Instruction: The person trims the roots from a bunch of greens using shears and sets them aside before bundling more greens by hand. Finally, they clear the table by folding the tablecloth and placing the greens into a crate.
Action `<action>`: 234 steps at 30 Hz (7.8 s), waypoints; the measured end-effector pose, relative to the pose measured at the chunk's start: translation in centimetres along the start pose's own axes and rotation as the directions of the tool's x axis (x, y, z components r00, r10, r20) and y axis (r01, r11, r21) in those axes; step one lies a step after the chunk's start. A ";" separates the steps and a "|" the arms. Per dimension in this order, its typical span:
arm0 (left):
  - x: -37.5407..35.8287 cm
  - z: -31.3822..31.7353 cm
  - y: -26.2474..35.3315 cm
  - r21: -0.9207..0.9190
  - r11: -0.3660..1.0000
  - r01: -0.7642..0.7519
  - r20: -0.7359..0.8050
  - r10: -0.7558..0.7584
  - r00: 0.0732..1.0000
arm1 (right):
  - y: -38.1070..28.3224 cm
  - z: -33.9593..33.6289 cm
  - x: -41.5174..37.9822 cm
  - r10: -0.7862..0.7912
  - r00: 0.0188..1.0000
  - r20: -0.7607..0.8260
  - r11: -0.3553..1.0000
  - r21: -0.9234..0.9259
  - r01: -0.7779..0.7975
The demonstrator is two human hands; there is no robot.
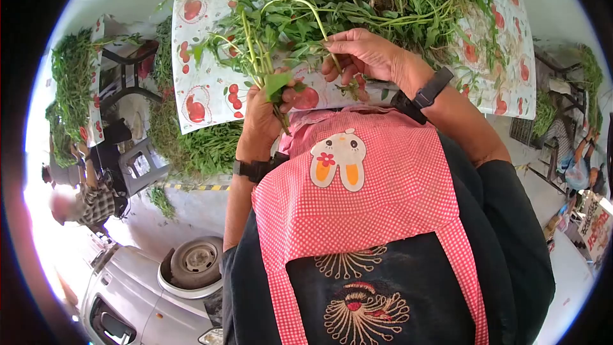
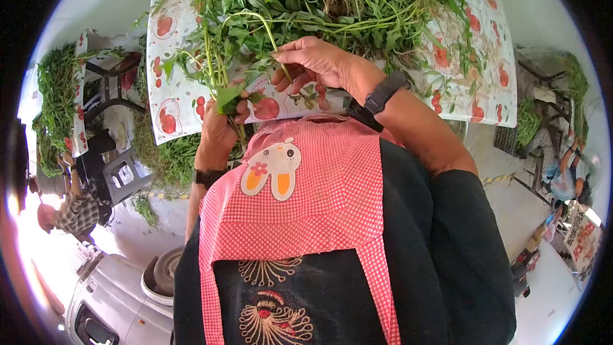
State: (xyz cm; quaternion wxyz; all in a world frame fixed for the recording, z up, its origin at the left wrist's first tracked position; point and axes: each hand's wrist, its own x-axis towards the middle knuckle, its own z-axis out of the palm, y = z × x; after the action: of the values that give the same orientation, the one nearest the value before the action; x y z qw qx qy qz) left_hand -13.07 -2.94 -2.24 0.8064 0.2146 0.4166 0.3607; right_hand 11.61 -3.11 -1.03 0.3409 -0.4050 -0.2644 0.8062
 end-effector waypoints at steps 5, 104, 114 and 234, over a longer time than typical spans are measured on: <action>0.1 2.2 -0.2 0.023 0.998 0.065 0.044 -0.066 0.997 | -0.8 1.0 0.2 -0.007 1.000 -0.010 0.999 -0.040 0.007; -0.5 -7.5 1.6 -0.094 0.987 -0.131 -0.377 0.086 0.922 | -1.1 0.4 -3.0 -0.744 0.619 -0.251 0.344 -0.939 0.033; 3.6 -6.5 0.9 -0.156 0.985 -0.071 -0.203 0.039 0.978 | 10.2 -6.5 -13.2 -0.637 0.661 -0.396 0.151 -0.905 -0.397; 9.1 -0.9 1.5 0.116 0.987 0.109 -0.333 -0.065 0.941 | 6.5 1.9 -8.1 0.171 0.940 -0.296 0.971 0.211 -0.110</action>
State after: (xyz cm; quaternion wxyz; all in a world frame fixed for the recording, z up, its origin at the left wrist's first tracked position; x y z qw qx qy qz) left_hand -10.79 5.01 -6.49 0.7247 0.1861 0.5773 0.3268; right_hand 11.37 -13.63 -0.73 0.3571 -0.5106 -0.0989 0.7759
